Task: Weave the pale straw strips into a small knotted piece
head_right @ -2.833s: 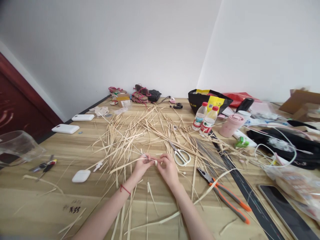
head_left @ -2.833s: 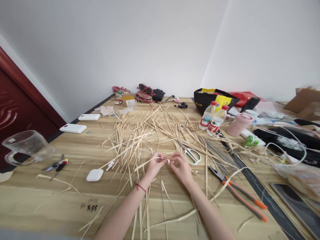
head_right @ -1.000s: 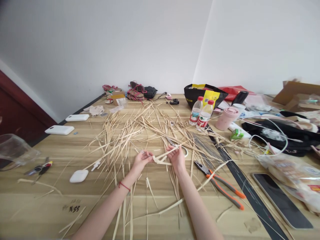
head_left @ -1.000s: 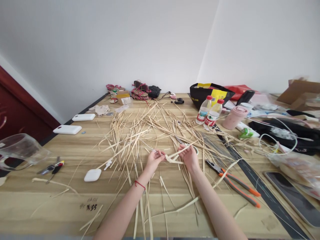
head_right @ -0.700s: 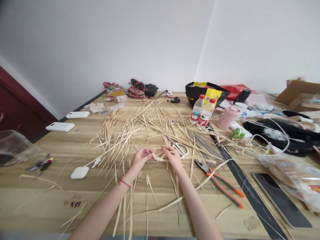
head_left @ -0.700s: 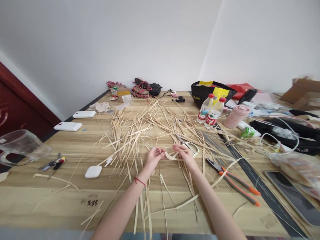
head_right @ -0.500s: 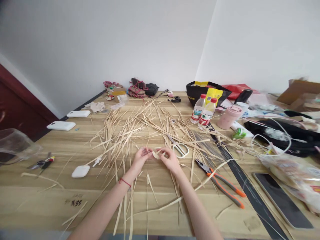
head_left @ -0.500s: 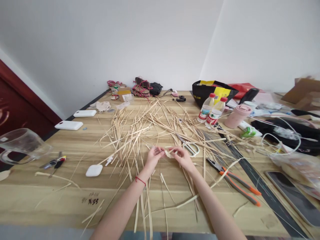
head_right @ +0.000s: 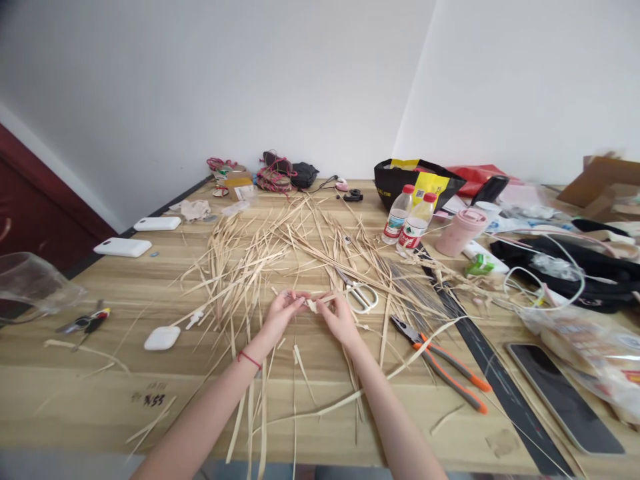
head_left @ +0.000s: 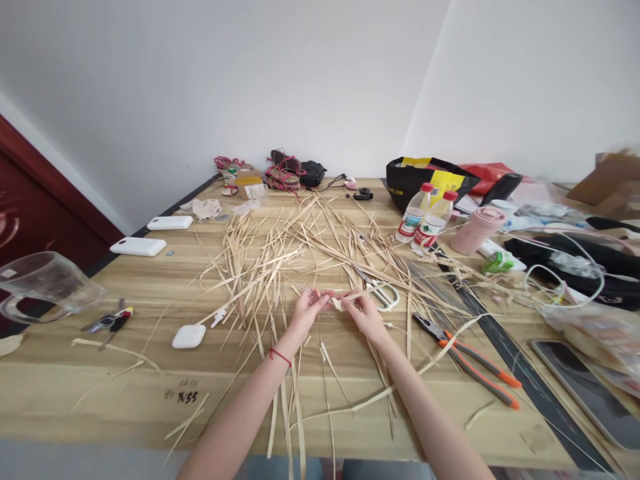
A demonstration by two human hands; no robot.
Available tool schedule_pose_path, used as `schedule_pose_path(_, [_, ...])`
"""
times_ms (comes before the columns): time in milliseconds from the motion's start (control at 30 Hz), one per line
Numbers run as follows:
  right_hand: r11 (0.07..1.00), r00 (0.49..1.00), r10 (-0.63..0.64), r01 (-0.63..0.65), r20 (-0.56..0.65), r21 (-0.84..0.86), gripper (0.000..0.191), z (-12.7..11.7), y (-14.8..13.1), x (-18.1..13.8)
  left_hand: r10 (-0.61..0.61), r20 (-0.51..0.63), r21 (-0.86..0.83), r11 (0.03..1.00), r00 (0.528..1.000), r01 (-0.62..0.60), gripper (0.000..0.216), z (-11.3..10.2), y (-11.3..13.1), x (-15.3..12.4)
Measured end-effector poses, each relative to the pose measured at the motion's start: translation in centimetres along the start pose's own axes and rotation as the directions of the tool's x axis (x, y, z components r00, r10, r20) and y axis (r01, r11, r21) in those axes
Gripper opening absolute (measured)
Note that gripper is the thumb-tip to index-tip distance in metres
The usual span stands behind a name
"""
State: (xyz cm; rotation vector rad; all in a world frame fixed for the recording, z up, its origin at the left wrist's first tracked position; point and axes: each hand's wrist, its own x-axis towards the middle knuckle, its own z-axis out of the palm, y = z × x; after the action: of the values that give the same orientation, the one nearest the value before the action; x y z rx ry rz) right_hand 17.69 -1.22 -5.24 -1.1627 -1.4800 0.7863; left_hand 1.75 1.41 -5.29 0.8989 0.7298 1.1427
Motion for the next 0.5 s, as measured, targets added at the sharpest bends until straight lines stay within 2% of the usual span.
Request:
schedule_pose_path(233, [0.992,0.994,0.076,-0.066,-0.083,0.110,0.026,0.29,0.40,0.00,0.035,-0.049,0.072,0.997,0.998,-0.031,0.033,0.23,0.22,0.07])
schedule_pose_path(333, [0.986,0.992,0.102,-0.091,-0.079,0.136,0.027,0.26,0.31,0.11,0.027,-0.064,0.076,0.997,0.998,-0.022,0.035,0.21,0.15,0.08])
schedule_pose_path(400, [0.988,0.994,0.093,-0.085,-0.056,0.125,0.026,0.13,0.19,0.17,0.025,-0.070,0.070,0.997,0.997,-0.020,0.035,0.18,0.03,0.06])
schedule_pose_path(500, [0.999,0.999,0.027,-0.027,-0.038,0.022,0.021,-0.11,0.10,0.18,0.044,-0.055,0.063,0.997,0.998,-0.040,0.034,0.17,-0.17,-0.03])
